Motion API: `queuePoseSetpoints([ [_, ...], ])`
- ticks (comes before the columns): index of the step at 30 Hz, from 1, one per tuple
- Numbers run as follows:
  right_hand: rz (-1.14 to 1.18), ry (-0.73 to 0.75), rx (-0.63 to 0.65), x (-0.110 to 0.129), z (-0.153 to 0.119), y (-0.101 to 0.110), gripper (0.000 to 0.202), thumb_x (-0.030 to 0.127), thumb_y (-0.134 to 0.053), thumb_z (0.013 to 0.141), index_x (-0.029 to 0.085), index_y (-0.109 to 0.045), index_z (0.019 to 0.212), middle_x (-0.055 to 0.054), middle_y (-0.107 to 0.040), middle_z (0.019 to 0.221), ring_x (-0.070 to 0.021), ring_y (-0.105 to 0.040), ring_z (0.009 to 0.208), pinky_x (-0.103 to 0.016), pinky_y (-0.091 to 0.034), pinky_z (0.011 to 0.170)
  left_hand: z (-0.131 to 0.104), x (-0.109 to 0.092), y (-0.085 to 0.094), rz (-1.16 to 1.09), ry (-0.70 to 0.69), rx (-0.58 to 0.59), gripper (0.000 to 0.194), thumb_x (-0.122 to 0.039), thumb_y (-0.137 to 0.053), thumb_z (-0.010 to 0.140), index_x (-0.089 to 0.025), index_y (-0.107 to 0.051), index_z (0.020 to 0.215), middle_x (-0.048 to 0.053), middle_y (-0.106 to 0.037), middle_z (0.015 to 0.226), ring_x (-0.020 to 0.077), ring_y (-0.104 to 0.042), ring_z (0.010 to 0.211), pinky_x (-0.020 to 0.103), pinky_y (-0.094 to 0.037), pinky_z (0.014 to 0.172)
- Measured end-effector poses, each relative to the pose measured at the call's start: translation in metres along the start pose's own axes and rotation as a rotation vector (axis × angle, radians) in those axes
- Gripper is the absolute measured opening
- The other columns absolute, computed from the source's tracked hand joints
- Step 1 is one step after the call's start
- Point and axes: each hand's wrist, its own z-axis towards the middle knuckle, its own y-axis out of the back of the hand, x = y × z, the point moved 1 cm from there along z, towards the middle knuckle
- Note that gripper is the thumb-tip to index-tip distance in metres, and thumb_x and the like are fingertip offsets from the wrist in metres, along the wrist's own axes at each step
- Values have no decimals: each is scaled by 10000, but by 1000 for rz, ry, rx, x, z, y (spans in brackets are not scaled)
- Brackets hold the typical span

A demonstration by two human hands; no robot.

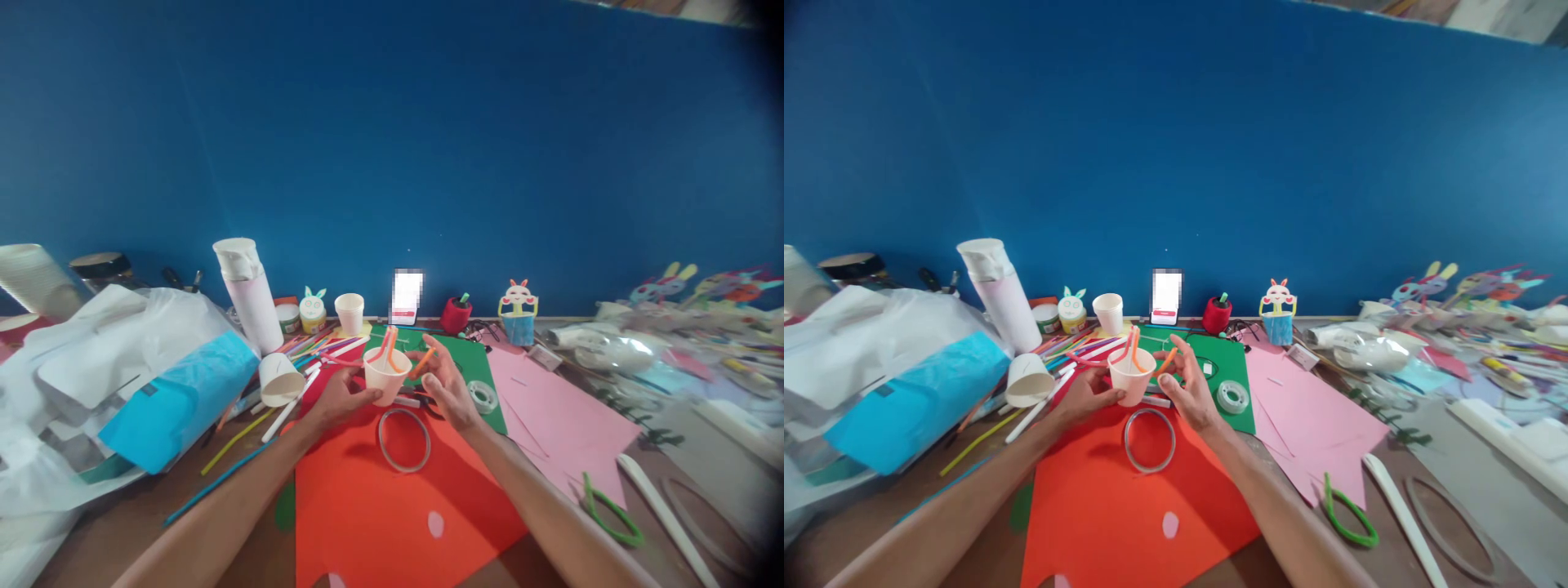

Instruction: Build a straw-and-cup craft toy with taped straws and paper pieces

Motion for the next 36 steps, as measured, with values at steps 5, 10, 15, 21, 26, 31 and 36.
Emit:
queuePoseSetpoints([
  [5,-33,-60,-45,-7,4,3,486,459,-493,811,202,-375,1206,-91,-574,1000,-172,-565,812,-346,-458,765,13,10,22,13,-66,-172,473,-352,-682,618,-87,-584,998,127,-652,979,234,-616,843,330,-484,728],
  [10,-75,-134,-21,-16,4,0,433,424,-499,811,179,-422,1160,-74,-599,921,-163,-569,795,-322,-462,733,26,21,34,-46,-126,-209,486,-337,-679,622,-93,-560,1025,128,-644,1019,231,-625,837,333,-492,720],
  [15,-273,-128,5,-24,2,-3,331,366,-523,793,177,-515,1064,-49,-621,876,-155,-567,796,-299,-450,735,26,22,35,99,-108,-240,449,-367,-650,653,-95,-575,1001,125,-656,990,238,-626,856,336,-490,736],
  [21,-379,-112,32,-29,0,-7,269,329,-531,779,195,-549,1012,-27,-636,855,-145,-584,761,-258,-457,681,22,15,37,236,-49,-305,481,-368,-653,635,-91,-585,1022,128,-660,997,246,-625,875,348,-479,780],
  [26,-418,-110,44,-31,-1,-8,253,301,-521,778,194,-556,1005,-23,-644,830,-142,-592,745,-251,-461,679,22,14,36,283,-40,-296,467,-349,-646,635,-87,-596,1018,127,-664,996,251,-619,899,351,-474,798],
  [31,-435,-100,61,-33,-2,-8,238,277,-519,776,191,-564,993,-21,-650,817,-140,-600,744,-246,-466,679,20,11,36,397,-109,-274,445,-348,-616,661,-106,-605,1035,104,-651,1043,249,-595,954,346,-454,839],
  [36,-440,-91,63,-35,-2,-6,238,264,-515,774,185,-567,992,-25,-655,820,-140,-604,737,-245,-470,676,16,8,38,468,-142,-254,438,-347,-587,683,-113,-604,1054,97,-640,1072,251,-582,982,356,-438,867],
])
